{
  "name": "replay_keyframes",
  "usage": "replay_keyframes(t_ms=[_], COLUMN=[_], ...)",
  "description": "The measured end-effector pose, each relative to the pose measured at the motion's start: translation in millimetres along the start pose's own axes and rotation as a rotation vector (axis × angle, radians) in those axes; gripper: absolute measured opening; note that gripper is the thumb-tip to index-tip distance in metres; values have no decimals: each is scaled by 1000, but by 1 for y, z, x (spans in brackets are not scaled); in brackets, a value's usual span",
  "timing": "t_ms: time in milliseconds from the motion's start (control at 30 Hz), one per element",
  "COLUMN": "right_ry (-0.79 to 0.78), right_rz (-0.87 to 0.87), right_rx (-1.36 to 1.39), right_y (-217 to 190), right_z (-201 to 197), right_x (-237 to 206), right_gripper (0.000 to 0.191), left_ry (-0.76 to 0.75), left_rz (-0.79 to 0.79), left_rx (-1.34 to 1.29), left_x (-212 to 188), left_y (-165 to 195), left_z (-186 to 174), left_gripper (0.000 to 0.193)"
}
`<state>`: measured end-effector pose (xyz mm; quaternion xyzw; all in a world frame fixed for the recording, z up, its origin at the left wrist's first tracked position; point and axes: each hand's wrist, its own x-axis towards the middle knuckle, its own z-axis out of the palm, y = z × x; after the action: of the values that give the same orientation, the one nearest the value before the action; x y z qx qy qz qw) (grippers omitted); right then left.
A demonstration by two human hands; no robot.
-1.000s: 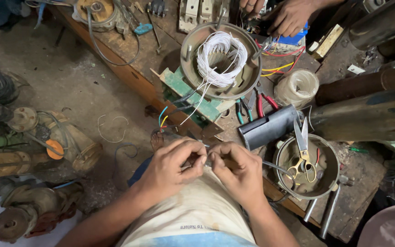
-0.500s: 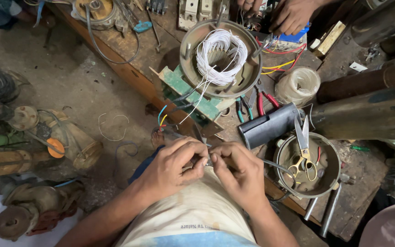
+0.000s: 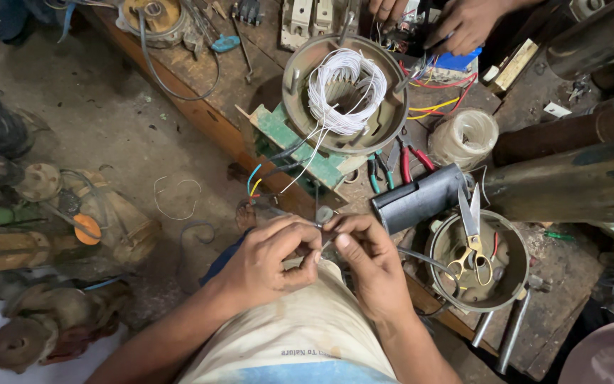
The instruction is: The person strips insulation from several wires using pliers and a knife, then twists the exposed ends together. They wrap the connections with black electrical tape and place the finished assembly into a cylindrical component on the workbench.
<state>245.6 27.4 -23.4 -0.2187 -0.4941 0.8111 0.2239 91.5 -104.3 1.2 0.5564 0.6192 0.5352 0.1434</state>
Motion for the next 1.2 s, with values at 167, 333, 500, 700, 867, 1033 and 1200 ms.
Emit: replay_keyframes(t_ms=[167, 333, 500, 700, 867, 1033, 1200], right_ry=[254, 205, 94, 100, 48, -223, -217], right_rz=[-137, -450, -512, -106, -88, 39, -100], right_rx=[370, 186, -205, -323, -214, 38, 253], right_y=[-8, -19, -27, -20, -15, -37, -80], right_z=[-5, -8, -18, -29, -17, 6, 17], right_x=[5, 6, 1, 18, 40, 63, 78], right_gripper=[11, 15, 14, 25, 28, 17, 23], left_ry=[-123, -138, 231, 221, 161, 145, -73], left_rz=[-2, -126, -286, -204, -136, 170, -38], left_rx=[-94, -152, 204, 639, 573, 503, 219], left_x=[-8, -16, -24, -27, -18, 6, 37], left_y=[-1, -4, -27, -67, -64, -36, -22], left_z=[0, -5, -16, -13, -26, -55, -62], left_gripper=[19, 15, 19, 29, 15, 16, 22])
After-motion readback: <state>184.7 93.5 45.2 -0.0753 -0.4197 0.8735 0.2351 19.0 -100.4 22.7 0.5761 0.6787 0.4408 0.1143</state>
